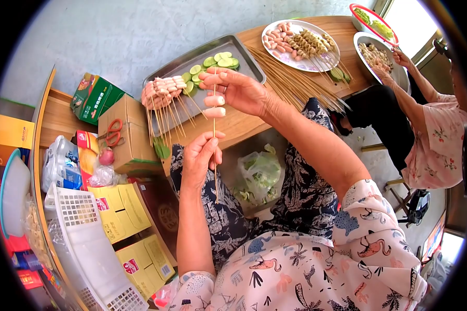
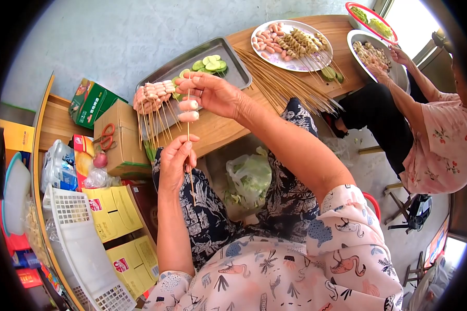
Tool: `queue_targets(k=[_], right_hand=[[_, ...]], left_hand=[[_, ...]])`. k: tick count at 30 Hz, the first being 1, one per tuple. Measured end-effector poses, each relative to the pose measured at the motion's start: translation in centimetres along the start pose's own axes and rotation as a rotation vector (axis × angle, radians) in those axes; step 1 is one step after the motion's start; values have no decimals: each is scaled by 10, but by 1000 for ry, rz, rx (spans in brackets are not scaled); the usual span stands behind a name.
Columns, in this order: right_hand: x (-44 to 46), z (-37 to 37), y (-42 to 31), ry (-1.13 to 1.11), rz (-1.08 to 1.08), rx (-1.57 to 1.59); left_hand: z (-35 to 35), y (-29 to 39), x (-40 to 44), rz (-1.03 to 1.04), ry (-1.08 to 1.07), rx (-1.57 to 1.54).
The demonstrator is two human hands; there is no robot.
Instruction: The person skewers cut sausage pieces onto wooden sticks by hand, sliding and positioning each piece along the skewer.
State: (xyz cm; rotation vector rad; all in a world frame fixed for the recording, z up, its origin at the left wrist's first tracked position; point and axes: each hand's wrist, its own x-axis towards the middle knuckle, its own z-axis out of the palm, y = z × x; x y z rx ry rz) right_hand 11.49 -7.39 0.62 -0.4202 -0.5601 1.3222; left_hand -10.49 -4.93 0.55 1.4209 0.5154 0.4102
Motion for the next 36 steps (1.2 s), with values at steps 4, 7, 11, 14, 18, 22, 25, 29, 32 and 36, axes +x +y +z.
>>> queue_targets(k=[4, 7, 11, 14, 18, 22, 25, 29, 32, 36], right_hand=[[0, -5, 1, -10, 62, 74], [-1, -4, 3, -31, 105, 74], [-1, -5, 3, -66, 115, 30], [-1, -5, 3, -72, 124, 52], [-3, -2, 10, -81, 169, -3], [-5, 1, 12, -90, 176, 28], [-5, 2, 14, -65, 184, -10], [-9, 0, 19, -98, 170, -221], [-9, 3, 24, -101, 175, -208], [-11, 3, 24, -135, 218, -196]], left_hand=[[2, -2, 3, -6, -7, 34], [1, -5, 3, -19, -22, 33], [0, -6, 3, -15, -24, 44], [1, -5, 3, -10, -11, 60], [2, -2, 3, -15, 4, 79], [2, -4, 3, -2, 10, 75], [3, -3, 4, 10, 19, 68], [2, -5, 5, 18, 43, 73], [2, -6, 5, 21, 51, 70], [3, -4, 5, 14, 60, 63]])
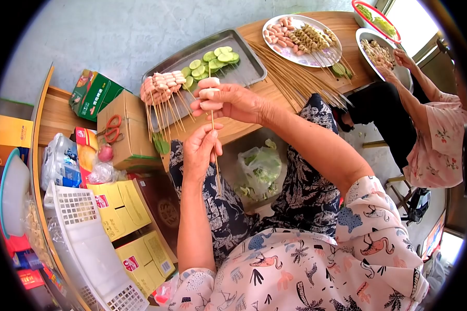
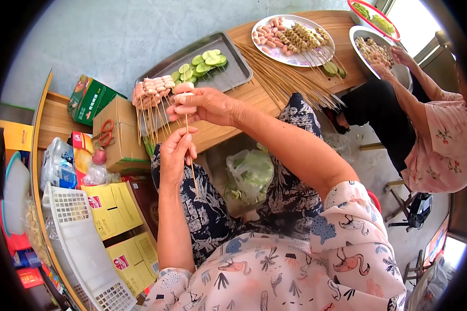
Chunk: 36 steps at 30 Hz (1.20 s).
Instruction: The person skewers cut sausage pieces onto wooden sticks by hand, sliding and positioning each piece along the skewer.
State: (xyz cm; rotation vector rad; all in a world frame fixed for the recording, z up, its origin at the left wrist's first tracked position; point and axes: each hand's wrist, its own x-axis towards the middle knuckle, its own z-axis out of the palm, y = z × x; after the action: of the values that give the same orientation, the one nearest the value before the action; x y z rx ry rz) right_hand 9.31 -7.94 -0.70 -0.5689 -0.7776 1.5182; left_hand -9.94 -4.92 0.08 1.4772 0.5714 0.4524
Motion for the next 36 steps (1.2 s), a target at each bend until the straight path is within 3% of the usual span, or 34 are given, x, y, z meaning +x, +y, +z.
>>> queue_targets(k=[2, 6, 16, 21, 36], right_hand=[[-1, 2, -1, -11, 19, 120], [-1, 6, -1, 31, 32, 5], [1, 0, 1, 58, 49, 63], [2, 2, -2, 141, -127, 59], [-1, 0, -3, 51, -101, 87]], left_hand=[[-1, -3, 0, 3, 6, -3], [0, -3, 1, -11, 24, -3], [1, -2, 1, -21, 20, 48], [1, -4, 2, -14, -9, 66], [2, -3, 0, 13, 1, 81]])
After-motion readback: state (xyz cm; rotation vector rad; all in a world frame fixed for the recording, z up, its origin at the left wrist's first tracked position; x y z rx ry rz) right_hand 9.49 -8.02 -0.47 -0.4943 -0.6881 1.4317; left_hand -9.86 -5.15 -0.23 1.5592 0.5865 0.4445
